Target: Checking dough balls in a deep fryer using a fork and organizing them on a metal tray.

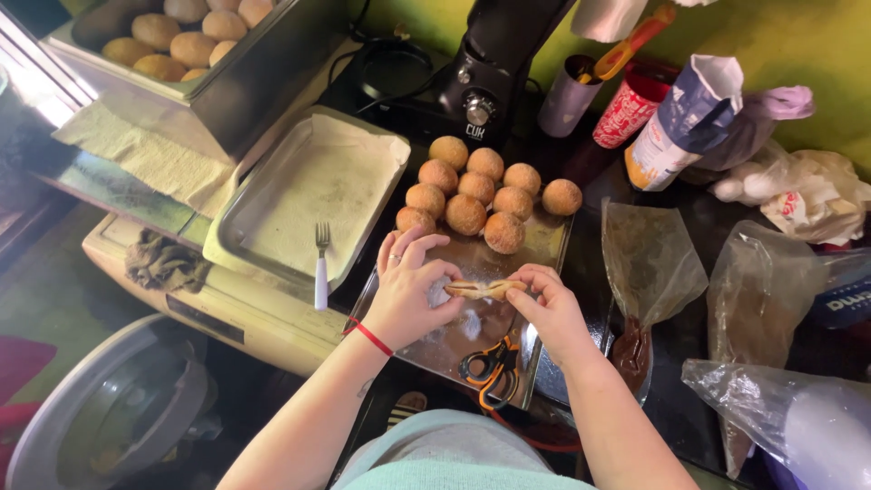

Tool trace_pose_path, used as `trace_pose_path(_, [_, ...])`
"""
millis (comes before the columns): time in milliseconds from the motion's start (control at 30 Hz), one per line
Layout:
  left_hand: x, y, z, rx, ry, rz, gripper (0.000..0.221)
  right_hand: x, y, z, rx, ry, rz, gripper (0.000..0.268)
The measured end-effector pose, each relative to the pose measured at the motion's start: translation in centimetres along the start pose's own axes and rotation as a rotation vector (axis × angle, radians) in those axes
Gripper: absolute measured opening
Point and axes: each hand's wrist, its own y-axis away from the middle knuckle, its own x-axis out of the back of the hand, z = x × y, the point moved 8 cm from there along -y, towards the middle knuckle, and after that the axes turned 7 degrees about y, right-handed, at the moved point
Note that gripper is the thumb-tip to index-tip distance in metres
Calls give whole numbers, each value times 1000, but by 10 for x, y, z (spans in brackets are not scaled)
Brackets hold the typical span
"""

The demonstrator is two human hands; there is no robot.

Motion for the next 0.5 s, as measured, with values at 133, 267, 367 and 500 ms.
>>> trace_pose_path(133, [2,-4,1,-20,-20,20,32,2,-1,5,-48,-44,48,18])
trace_pose_path(267, [4,-8,-2,-15,-4,24,28,2,-4,14,-62,-36,96,17])
trace_pose_path(367, [7,-12,-7,-36,-27,33,31,6,-2,4,-104,-81,129,12])
trace_pose_path(500, [10,-15,-17,-58,-38,21,30,12,4,-19,-115,-142,189,12])
